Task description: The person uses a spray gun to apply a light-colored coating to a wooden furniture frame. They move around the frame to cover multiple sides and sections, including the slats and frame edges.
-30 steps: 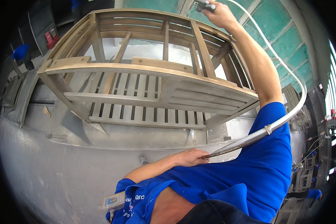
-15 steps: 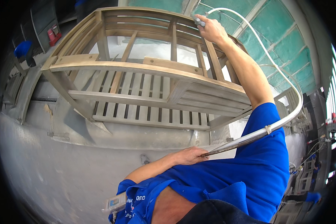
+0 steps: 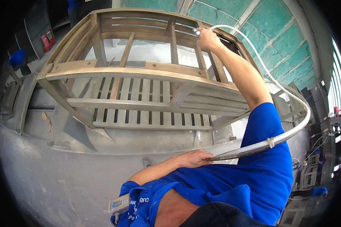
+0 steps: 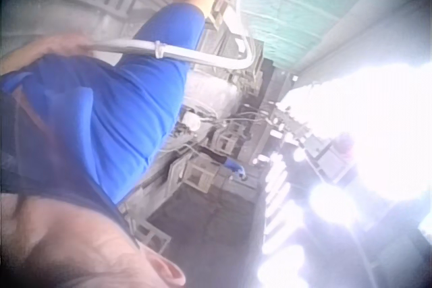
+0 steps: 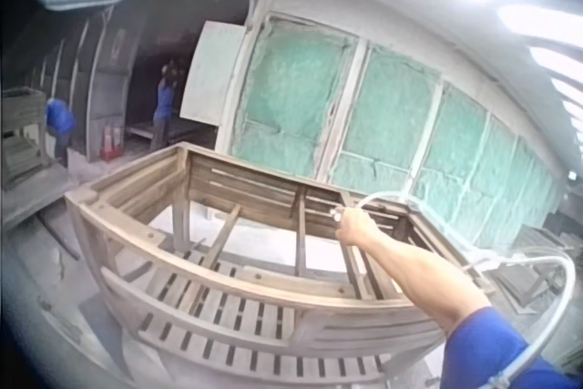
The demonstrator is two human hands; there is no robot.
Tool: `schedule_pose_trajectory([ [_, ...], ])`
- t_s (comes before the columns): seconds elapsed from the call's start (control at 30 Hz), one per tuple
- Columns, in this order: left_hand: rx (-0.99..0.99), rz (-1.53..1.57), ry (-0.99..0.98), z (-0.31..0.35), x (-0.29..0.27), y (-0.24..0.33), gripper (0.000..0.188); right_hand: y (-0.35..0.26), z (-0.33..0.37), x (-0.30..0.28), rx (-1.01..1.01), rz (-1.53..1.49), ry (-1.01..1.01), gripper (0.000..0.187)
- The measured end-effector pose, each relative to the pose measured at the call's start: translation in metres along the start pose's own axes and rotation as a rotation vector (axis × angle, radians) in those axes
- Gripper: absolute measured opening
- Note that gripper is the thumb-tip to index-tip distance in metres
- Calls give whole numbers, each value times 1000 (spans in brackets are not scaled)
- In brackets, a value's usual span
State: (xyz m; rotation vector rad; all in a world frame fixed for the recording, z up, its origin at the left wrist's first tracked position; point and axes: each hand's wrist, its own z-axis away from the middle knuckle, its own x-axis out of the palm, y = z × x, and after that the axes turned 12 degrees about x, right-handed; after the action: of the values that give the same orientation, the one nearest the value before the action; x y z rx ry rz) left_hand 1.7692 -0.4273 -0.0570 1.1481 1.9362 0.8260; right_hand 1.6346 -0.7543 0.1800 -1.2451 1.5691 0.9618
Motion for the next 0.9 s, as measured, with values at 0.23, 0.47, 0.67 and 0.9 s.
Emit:
schedule_pose_trajectory([
  [0.23,36,119,98,13,0,-2,13,3,-8,-24,99,-539,-130,39],
  [0.47,79,100,64,16,-11,9,13,-9,-3,-58,199,-503,73,53],
  [0.67,77,93,68,22,-16,10,14,-15,-2,-76,68,-637,74,47],
  [0.9,47,155,44,21,-18,12,16,-29,-41,-87,199,-613,186,50],
])
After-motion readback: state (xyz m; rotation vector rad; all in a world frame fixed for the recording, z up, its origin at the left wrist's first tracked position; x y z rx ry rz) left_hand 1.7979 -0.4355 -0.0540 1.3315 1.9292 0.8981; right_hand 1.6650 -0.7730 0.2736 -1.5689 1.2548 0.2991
